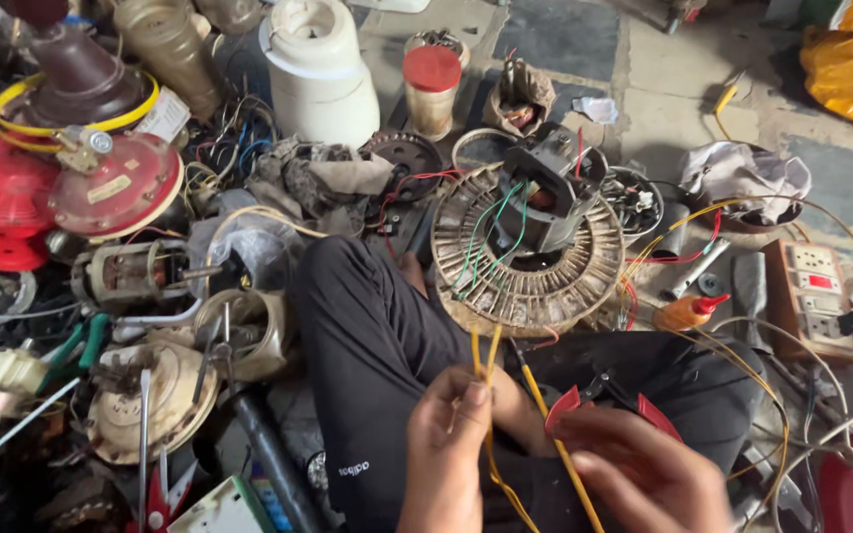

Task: The person sits on the floor and repairs an electric motor by stripping wires with pliers and twisting them together. They handle a motor rotor and stator, using pliers to cut and strip insulation from green and yellow wires, then twisting the exposed ends to make connections.

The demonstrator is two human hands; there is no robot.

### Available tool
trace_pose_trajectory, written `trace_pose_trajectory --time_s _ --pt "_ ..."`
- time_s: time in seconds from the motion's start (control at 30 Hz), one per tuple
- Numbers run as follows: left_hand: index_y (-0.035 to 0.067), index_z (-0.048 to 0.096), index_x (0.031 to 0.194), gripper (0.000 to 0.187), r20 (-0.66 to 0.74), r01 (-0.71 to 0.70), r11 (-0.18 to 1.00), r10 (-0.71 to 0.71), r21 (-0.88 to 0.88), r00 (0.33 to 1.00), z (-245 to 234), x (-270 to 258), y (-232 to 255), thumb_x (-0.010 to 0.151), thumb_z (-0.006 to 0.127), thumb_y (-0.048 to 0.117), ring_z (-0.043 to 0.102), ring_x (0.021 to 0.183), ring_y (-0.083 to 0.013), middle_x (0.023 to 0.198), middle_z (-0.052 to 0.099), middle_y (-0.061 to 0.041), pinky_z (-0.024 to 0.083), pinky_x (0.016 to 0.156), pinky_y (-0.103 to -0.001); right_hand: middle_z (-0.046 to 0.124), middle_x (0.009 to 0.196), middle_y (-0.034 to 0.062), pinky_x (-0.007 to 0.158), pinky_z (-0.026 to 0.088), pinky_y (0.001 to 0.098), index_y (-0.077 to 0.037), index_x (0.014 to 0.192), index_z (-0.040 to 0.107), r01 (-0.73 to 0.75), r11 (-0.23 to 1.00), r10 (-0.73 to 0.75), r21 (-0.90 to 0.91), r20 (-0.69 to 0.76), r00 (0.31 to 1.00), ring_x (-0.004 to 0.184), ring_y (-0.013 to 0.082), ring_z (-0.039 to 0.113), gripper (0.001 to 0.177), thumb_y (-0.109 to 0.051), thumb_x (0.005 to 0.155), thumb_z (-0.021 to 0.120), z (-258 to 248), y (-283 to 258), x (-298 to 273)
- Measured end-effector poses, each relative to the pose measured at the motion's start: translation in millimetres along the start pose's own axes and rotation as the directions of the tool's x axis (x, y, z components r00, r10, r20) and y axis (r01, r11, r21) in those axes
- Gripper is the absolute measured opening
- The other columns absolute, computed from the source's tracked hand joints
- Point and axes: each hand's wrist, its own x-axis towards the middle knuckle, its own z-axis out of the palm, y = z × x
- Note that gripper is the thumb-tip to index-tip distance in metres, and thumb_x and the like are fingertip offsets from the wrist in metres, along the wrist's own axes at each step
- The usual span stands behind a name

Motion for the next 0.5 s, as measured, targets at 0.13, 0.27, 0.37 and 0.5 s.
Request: trace_pose_trajectory --time_s 0.13,0.27,0.37,0.5 --pt "0.003 0.062 0.094 0.015 0.083 0.020 0.996 -0.013 -0.086 0.996 20.3 -9.6 13.0 0.098 0.068 0.016 0.056 0.083 -0.0100 0.089 0.062 -0.003 0.046 0.077 -0.026 0.078 0.103 0.0168 0.092 0.061 0.0390 0.012 0.111 0.072 0.064 0.977 -0.053 0.204 -0.062 0.997 0.100 0.0243 0.076 0.034 0.009 0.078 0.077 56.6 20.0 5.8" --pt "0.003 0.061 0.093 0.013 0.073 0.117 0.988 -0.110 -0.096 0.991 19.9 -16.6 11.6 0.097 0.069 0.013 0.054 0.081 -0.0084 0.093 0.062 -0.002 0.042 0.071 -0.024 0.074 0.095 0.0130 0.084 0.061 0.0346 0.012 0.099 0.072 0.114 0.964 -0.078 0.241 -0.154 0.985 0.092 0.0174 0.073 0.022 0.010 0.079 0.080 74.0 40.3 3.2" --pt "0.003 0.060 0.091 0.016 0.100 0.101 0.989 -0.090 -0.113 0.991 20.5 -20.2 9.7 0.098 0.070 0.012 0.054 0.083 -0.0083 0.094 0.062 -0.004 0.045 0.075 -0.024 0.076 0.094 0.0127 0.084 0.058 0.0291 0.011 0.095 0.074 0.227 0.957 -0.176 0.180 -0.260 0.949 0.091 0.0136 0.070 0.013 0.011 0.083 0.078 79.3 46.4 -5.6" --pt "0.003 0.060 0.087 0.016 0.033 0.100 0.990 -0.097 -0.096 0.995 28.9 -17.3 16.5 0.095 0.067 0.015 0.061 0.078 -0.0097 0.085 0.066 -0.005 0.050 0.072 -0.025 0.071 0.089 0.0118 0.079 0.056 0.0263 0.008 0.091 0.069 0.316 0.942 -0.235 0.109 -0.454 0.859 0.084 0.0141 0.069 0.006 0.010 0.087 0.074 87.9 37.4 -9.0"
